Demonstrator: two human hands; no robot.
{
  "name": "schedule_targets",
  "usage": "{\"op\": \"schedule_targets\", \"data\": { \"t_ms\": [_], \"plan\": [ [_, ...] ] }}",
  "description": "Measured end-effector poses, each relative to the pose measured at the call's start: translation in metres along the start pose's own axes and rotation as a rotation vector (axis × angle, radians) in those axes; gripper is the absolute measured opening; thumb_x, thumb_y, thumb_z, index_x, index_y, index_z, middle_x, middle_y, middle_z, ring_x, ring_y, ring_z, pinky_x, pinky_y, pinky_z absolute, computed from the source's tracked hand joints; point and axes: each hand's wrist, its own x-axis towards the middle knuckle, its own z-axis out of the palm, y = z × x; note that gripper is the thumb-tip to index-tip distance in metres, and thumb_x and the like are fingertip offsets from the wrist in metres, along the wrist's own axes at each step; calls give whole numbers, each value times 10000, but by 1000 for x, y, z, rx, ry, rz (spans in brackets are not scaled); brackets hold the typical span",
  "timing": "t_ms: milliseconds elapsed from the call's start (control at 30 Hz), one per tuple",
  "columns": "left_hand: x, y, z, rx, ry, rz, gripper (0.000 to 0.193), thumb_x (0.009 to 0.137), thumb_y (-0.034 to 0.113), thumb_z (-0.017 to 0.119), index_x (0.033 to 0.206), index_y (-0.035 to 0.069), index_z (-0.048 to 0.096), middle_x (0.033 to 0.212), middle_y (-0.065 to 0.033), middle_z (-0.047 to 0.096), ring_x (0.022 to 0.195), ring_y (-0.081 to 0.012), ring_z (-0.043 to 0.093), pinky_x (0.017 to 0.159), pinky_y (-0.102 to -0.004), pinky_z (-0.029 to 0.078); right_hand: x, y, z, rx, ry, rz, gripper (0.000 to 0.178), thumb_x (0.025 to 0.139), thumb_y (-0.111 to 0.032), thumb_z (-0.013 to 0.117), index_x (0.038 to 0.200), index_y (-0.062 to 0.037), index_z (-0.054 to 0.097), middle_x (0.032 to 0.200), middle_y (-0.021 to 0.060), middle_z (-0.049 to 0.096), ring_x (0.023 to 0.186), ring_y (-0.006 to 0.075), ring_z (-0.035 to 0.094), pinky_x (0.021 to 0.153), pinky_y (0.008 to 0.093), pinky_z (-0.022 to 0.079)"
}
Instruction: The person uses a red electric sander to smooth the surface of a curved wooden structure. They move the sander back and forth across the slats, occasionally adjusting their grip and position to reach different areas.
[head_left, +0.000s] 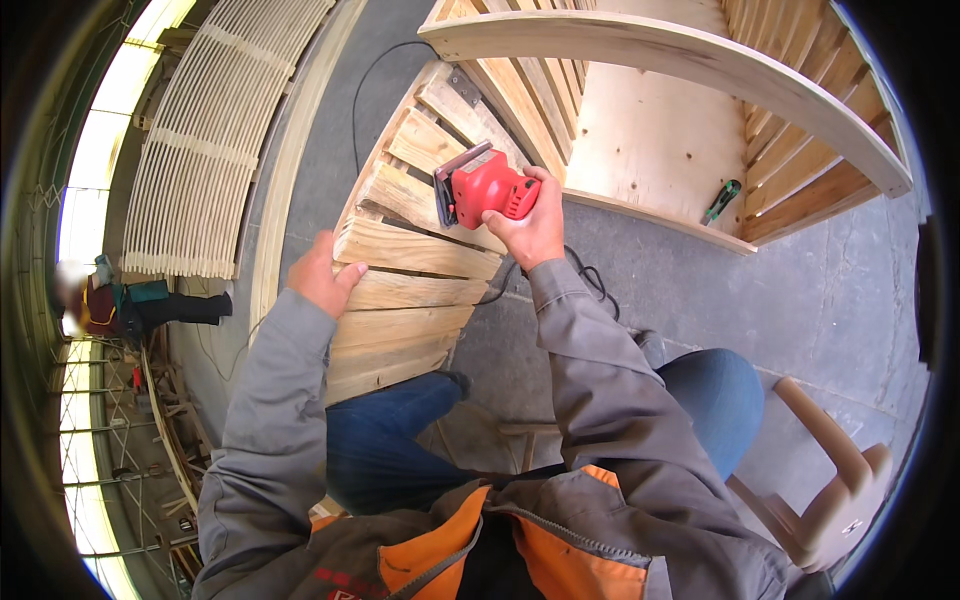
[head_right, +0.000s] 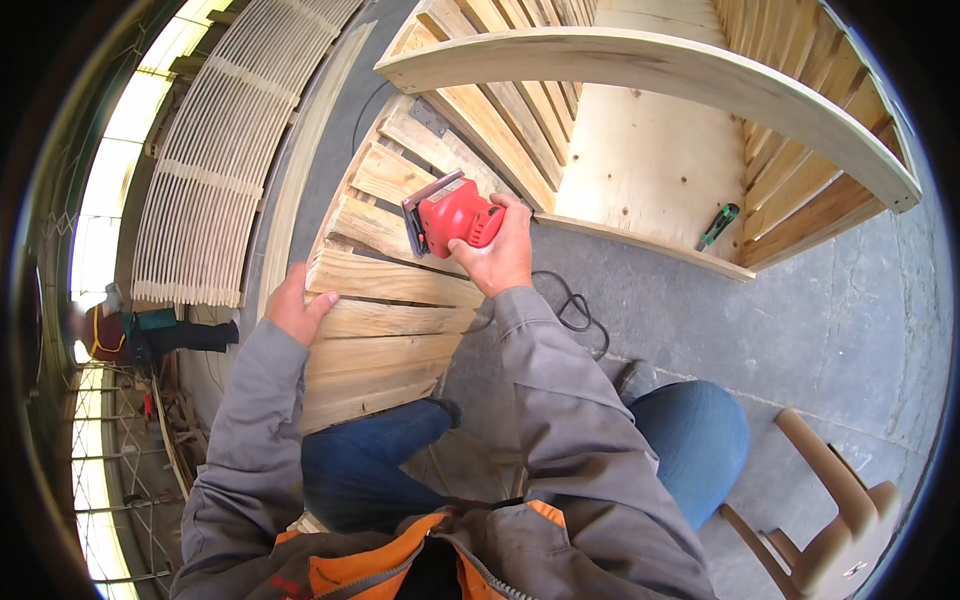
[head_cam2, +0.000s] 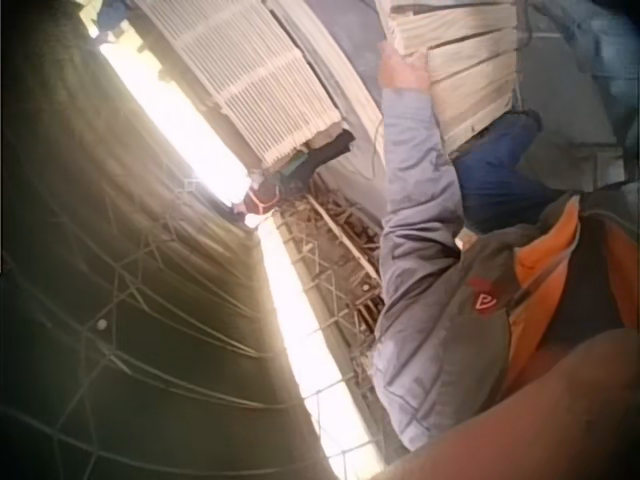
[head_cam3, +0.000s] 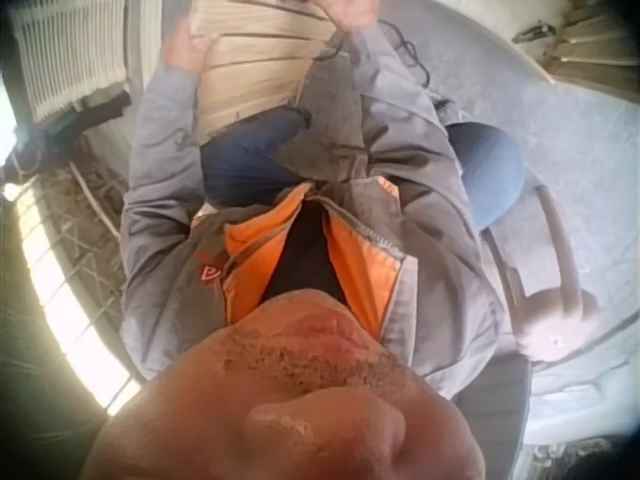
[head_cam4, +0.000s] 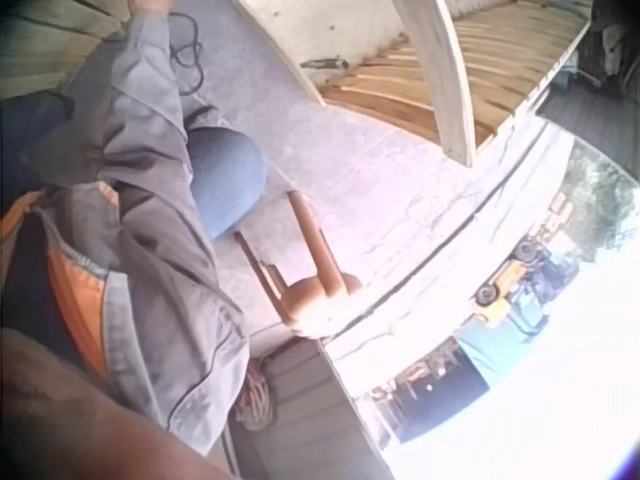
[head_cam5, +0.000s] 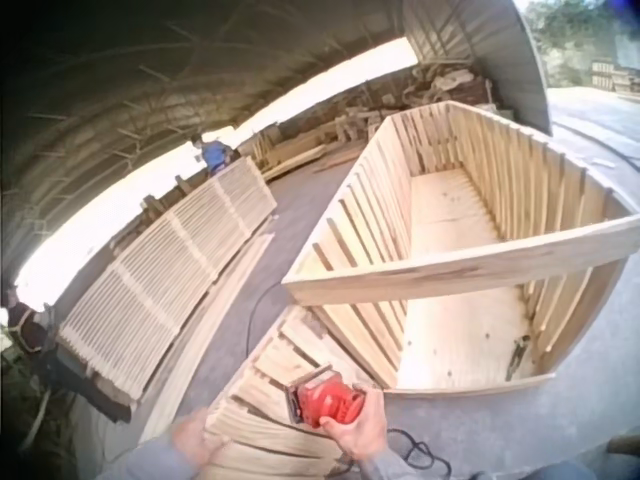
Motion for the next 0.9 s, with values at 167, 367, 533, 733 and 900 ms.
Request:
{"op": "schedule_targets", "data": {
  "t_ms": [167,367,533,733,900],
  "plan": [
    [21,-21,2,93,69,-4,420,925,244,783,1171,10,535,1072,-288,713,1018,-473,691,866,-501,544,-11,-43,10,-195,-14,-227,895,655,-175,911,1402,3,452,1296,225,529,1215,383,558,1059,444,485],
    [35,-13,0,131,83,-27,460,916,293,798,1170,9,540,1073,-277,717,1004,-478,687,859,-509,539,-13,-7,23,-207,73,-100,890,652,-175,905,1396,19,455,1291,241,523,1217,408,546,1067,447,474],
    [41,-19,8,146,153,-91,483,888,329,822,1141,9,564,1061,-277,720,1007,-478,686,859,-508,539,-11,13,24,-185,132,-29,824,655,-130,909,1343,0,474,1237,242,539,1164,426,553,1016,474,492],
    [44,-17,11,129,185,-94,490,864,345,834,1124,12,586,1035,-256,733,978,-459,702,834,-504,543,-9,3,32,-118,176,-166,778,648,-147,894,1286,22,482,1208,234,512,1145,399,541,1014,455,475],
    [41,-10,15,190,245,-107,490,835,359,858,1092,20,616,1008,-232,743,929,-432,718,806,-482,555,-6,11,34,-72,192,-15,813,648,-153,903,1306,24,461,1242,242,500,1178,404,532,1030,448,477]
  ]
}}
